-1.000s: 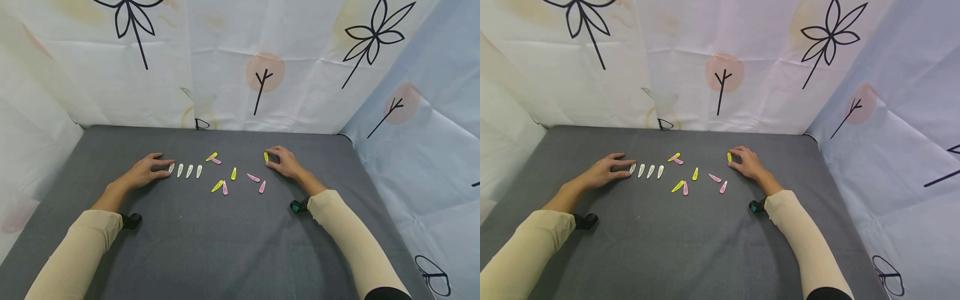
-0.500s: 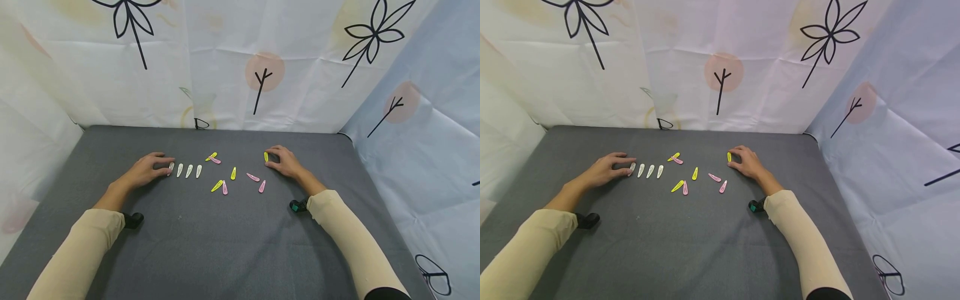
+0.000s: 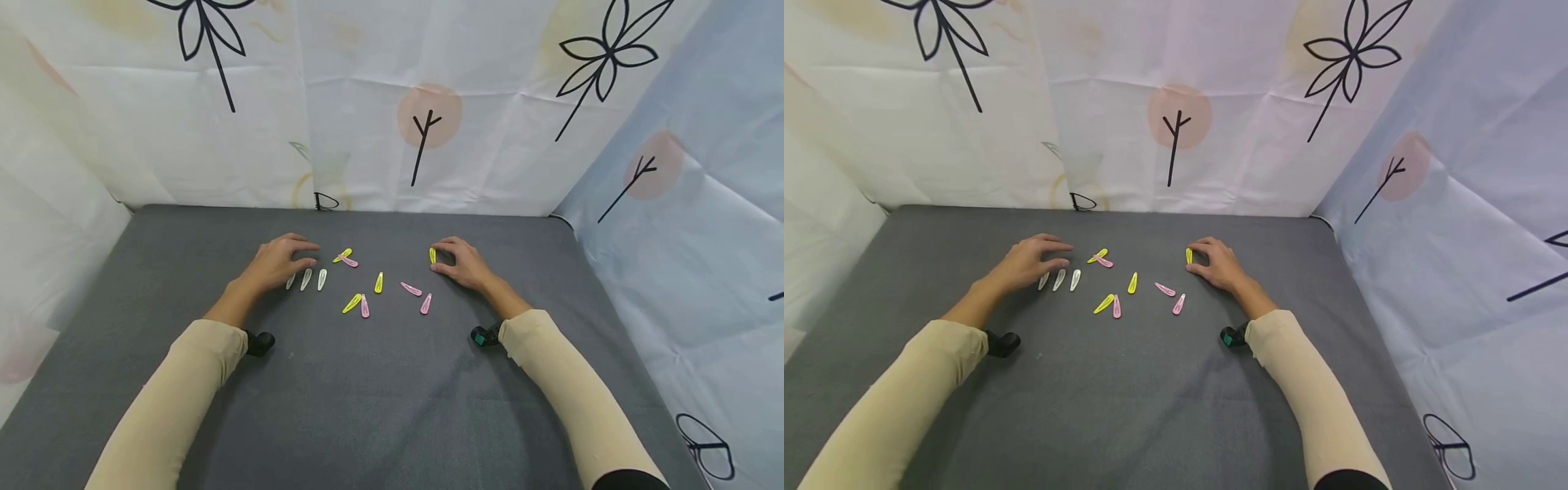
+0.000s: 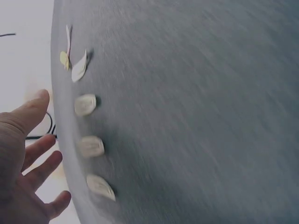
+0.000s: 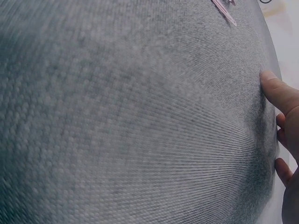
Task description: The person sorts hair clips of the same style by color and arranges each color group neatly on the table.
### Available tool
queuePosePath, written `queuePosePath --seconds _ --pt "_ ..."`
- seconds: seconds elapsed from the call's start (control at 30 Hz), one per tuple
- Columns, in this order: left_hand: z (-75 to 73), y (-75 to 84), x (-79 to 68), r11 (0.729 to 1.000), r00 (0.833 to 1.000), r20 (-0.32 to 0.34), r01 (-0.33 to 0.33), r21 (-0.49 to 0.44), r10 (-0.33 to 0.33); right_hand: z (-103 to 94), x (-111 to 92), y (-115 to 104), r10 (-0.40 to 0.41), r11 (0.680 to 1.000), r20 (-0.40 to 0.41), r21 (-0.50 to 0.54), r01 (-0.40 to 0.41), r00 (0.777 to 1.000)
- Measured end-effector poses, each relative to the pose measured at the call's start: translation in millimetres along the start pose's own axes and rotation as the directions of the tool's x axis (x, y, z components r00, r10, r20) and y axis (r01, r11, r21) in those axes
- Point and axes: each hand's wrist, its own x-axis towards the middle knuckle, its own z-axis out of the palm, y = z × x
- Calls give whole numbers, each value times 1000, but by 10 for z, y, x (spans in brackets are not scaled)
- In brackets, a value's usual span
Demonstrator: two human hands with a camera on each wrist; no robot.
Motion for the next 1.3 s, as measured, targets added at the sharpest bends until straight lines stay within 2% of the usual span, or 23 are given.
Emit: queuePosePath --seconds 0.3,0.7,1.3 --pt "105 86 210 1000 999 47 -13 13 13 41 -6 3 -14 1000 3 -9 14 1000" --pt "154 154 364 999 993 120 -10 38 5 33 3 4 -6 1000 4 -2 6 1000" --pt "157 241 432 999 982 185 18 44 -26 42 9 54 -8 1000 -12 0 8 1000"
